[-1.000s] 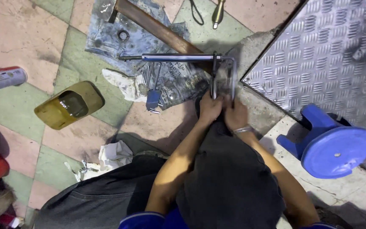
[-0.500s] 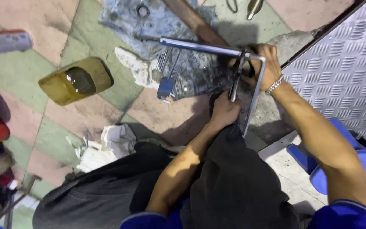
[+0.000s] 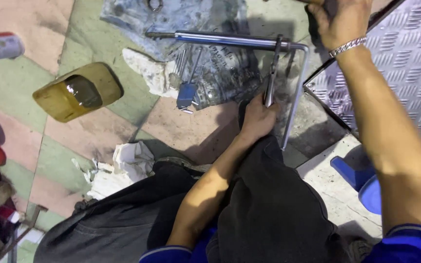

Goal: Disassembling and cleaning a motorcycle fork or shock absorber component using hand tools on a workshop floor.

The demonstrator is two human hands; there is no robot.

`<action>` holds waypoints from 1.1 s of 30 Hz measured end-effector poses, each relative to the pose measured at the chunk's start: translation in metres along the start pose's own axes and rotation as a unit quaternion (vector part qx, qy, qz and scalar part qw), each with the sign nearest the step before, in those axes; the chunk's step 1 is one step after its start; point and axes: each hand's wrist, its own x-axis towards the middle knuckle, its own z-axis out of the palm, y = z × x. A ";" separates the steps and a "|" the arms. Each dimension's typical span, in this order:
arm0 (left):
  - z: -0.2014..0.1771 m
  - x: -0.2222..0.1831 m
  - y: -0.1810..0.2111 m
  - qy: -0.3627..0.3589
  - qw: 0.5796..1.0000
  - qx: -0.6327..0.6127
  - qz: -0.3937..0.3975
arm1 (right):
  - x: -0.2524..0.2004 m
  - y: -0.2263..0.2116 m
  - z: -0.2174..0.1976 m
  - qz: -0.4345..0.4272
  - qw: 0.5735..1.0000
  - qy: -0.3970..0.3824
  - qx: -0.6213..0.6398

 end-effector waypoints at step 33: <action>0.017 0.046 -0.034 0.042 0.998 0.043 0.010 | -0.028 -0.116 -0.111 0.637 0.563 -0.226 0.476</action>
